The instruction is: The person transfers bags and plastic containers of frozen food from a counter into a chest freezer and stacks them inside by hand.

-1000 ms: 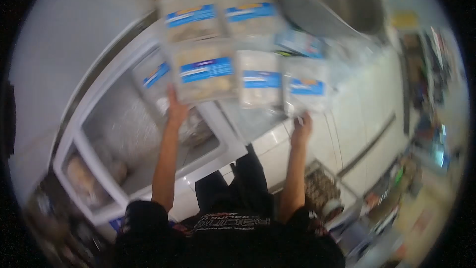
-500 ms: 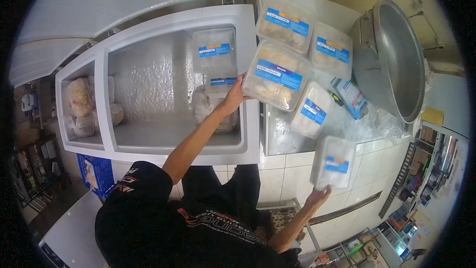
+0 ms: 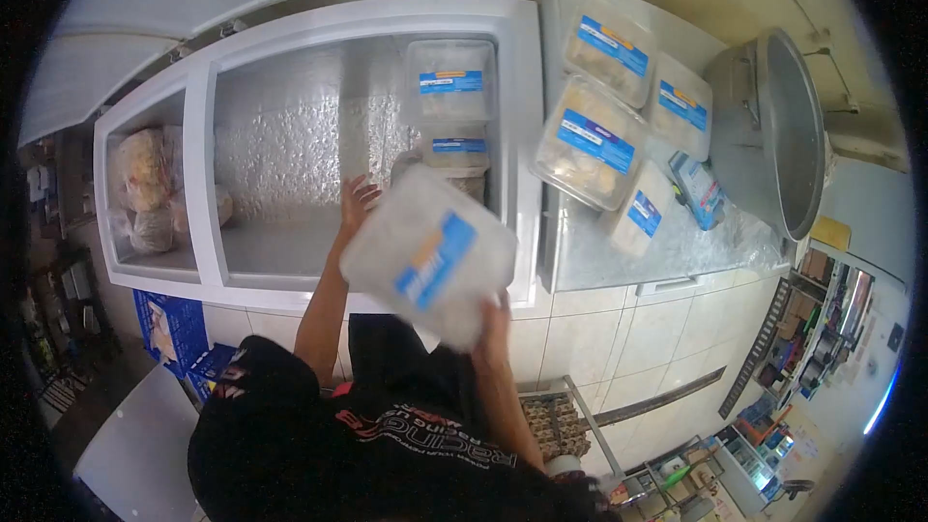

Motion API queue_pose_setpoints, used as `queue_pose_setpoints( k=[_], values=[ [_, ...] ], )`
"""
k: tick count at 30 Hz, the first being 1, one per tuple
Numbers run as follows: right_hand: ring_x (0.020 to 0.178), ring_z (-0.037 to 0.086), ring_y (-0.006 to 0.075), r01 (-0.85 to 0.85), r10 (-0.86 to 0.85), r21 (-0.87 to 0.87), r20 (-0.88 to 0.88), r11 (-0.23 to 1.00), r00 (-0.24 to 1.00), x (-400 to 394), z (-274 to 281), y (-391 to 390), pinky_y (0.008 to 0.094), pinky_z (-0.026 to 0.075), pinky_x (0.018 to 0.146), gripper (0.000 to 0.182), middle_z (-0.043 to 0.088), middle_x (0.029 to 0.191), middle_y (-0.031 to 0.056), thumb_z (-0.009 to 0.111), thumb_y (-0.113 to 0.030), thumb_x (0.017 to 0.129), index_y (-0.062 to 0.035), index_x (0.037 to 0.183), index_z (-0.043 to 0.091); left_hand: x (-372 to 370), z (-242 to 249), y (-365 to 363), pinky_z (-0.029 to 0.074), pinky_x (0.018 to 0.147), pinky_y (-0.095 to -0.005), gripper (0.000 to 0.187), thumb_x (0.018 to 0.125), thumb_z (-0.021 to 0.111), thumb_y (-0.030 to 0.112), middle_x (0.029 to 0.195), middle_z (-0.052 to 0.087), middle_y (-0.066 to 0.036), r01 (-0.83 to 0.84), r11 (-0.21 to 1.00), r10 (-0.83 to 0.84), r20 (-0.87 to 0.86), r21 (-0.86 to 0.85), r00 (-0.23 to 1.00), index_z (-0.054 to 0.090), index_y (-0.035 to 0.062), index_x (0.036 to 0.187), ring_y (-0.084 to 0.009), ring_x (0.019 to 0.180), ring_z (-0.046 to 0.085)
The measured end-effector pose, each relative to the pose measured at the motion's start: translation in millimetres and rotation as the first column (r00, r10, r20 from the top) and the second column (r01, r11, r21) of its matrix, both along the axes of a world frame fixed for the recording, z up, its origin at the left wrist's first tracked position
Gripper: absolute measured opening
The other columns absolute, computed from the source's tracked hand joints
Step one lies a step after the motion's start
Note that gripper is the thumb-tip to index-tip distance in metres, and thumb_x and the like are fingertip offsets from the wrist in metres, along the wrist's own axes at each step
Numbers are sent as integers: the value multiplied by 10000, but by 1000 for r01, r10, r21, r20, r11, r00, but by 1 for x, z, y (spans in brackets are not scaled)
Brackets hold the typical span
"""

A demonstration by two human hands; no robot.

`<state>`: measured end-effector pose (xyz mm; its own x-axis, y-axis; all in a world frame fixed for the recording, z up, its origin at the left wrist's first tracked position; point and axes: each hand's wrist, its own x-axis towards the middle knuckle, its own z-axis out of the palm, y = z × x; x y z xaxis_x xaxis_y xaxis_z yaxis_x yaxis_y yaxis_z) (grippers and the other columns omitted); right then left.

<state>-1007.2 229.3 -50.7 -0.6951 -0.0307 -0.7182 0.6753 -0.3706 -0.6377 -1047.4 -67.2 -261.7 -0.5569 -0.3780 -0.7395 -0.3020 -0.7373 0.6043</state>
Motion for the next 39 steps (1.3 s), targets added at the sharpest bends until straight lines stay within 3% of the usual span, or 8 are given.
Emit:
queue_pose_setpoints(
  k=[2, 3, 16, 18, 22, 29, 32, 39],
  values=[
    [1091, 512, 215, -24, 9, -115, -127, 993, 992, -40, -74, -59, 361, 435, 929, 432, 516, 1172, 93, 512, -238, 894, -20, 1252, 409, 35, -21, -19, 440, 822, -411, 570, 910, 340, 541, 1015, 562, -89, -54, 981, 102, -263, 184, 959, 447, 97, 1251, -217, 982, 547],
    [1103, 487, 195, -64, 53, -86, -121, 994, 991, -69, -88, -91, 352, 407, 943, 418, 496, 1201, 76, 515, -232, 907, -22, 1253, 409, 39, 4, -26, 436, 826, -419, 609, 900, 340, 573, 1005, 569, -95, -38, 997, 45, 96, -71, 994, 454, 87, 1249, -213, 980, 547],
    [1123, 465, 240, 283, -338, -189, -422, 940, 841, -214, -220, -205, 394, 401, 934, 556, 464, 1242, 97, 601, -175, 883, -115, 1302, 240, 108, 19, -60, 451, 795, -383, 468, 846, 560, 389, 981, 592, -57, 659, 738, -651, 106, -143, 752, 480, 180, 1256, -204, 939, 570],
    [1122, 456, 251, 97, 38, 220, -540, 971, 841, -193, -218, -187, 383, 406, 930, 528, 405, 1285, 109, 609, -219, 881, -80, 1284, 297, 94, -6, -32, 436, 837, -409, 519, 823, 594, 368, 1050, 574, -77, 705, 566, -742, 109, -427, 662, 459, 167, 1282, -231, 998, 544],
    [1099, 479, 222, 239, -185, 375, -173, 896, 967, -149, -257, -151, 376, 458, 861, 534, 466, 1240, 102, 654, -245, 843, 16, 1237, 405, 43, -30, 41, 373, 947, -484, 646, 765, 659, 286, 1263, 460, -127, 522, -160, -783, 430, -838, 449, 403, 94, 1327, -293, 1178, 424],
    [902, 586, 221, 71, -182, 577, 136, 814, 974, -188, -314, -129, 346, 490, 761, 493, 600, 1079, 123, 720, -236, 782, 87, 1108, 541, -16, -79, 100, 429, 885, -486, 698, 709, 677, 140, 1255, 441, -154, 519, -332, -779, 540, -787, 319, 361, -26, 1308, -288, 1195, 420],
    [918, 580, 212, 153, -305, 548, 197, 823, 932, -186, -328, -123, 341, 490, 741, 487, 594, 1089, 121, 730, -231, 771, 80, 1100, 549, -25, -96, 116, 496, 771, -404, 631, 692, 708, 161, 1118, 540, -150, 656, -78, -750, 478, -751, 457, 432, -31, 1226, -275, 1029, 558],
    [668, 578, 187, -11, -52, 330, 181, 944, 982, -185, -329, -84, 325, 463, 510, 416, 609, 939, 119, 731, -236, 761, 2, 1057, 559, -32, -72, 86, 506, 733, -403, 303, 724, 708, 239, 870, 646, -137, 780, -424, -727, 687, -460, 10, 610, 28, 918, -297, 847, 634]
  ],
)
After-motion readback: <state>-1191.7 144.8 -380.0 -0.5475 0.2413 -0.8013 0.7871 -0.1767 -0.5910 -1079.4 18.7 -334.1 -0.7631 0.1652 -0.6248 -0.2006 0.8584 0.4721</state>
